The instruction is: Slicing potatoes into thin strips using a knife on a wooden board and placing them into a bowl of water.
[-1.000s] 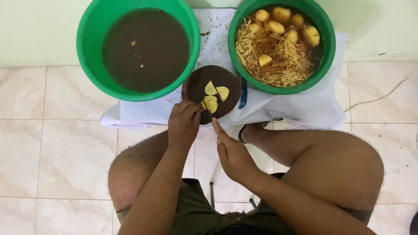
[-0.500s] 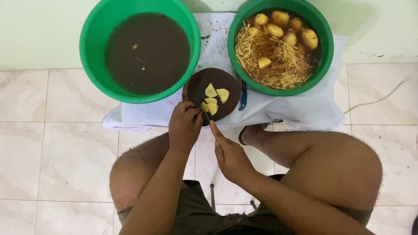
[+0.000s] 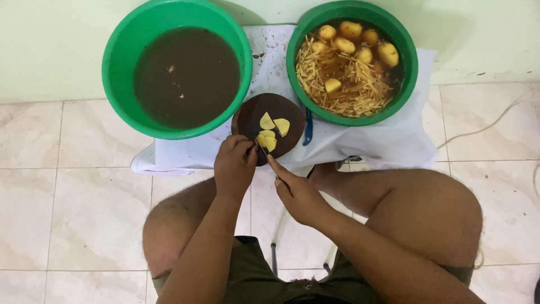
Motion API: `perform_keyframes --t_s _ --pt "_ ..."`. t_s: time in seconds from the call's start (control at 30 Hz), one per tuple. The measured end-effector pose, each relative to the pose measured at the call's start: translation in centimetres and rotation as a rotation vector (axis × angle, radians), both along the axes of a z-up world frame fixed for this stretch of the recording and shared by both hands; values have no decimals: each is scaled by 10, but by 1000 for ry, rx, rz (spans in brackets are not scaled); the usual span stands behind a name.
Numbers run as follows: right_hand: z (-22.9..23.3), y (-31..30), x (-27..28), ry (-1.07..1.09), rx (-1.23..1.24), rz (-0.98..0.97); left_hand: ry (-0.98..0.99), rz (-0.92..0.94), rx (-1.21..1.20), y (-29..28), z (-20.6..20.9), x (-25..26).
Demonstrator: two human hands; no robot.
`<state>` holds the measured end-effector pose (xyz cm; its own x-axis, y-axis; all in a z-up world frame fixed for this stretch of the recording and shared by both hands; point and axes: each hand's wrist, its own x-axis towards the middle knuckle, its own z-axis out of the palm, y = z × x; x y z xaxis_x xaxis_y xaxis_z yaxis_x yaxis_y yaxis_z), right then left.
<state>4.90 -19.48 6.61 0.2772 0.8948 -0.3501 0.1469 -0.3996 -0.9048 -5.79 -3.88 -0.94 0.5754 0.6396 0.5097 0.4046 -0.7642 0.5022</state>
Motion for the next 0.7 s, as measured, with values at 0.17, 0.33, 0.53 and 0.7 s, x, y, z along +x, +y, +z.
perform_keyframes --t_s 0.17,0.33,0.53,0.7 --pt "19 -1 12 -94 -34 31 10 27 -32 -3 -5 0" --pt "71 8 36 -174 -93 96 131 84 -132 -5 8 12" --pt "124 -1 61 -334 -183 109 392 75 -149 -12 18 23" --pt "103 1 78 -280 -90 8 332 40 -292 -7 8 27"
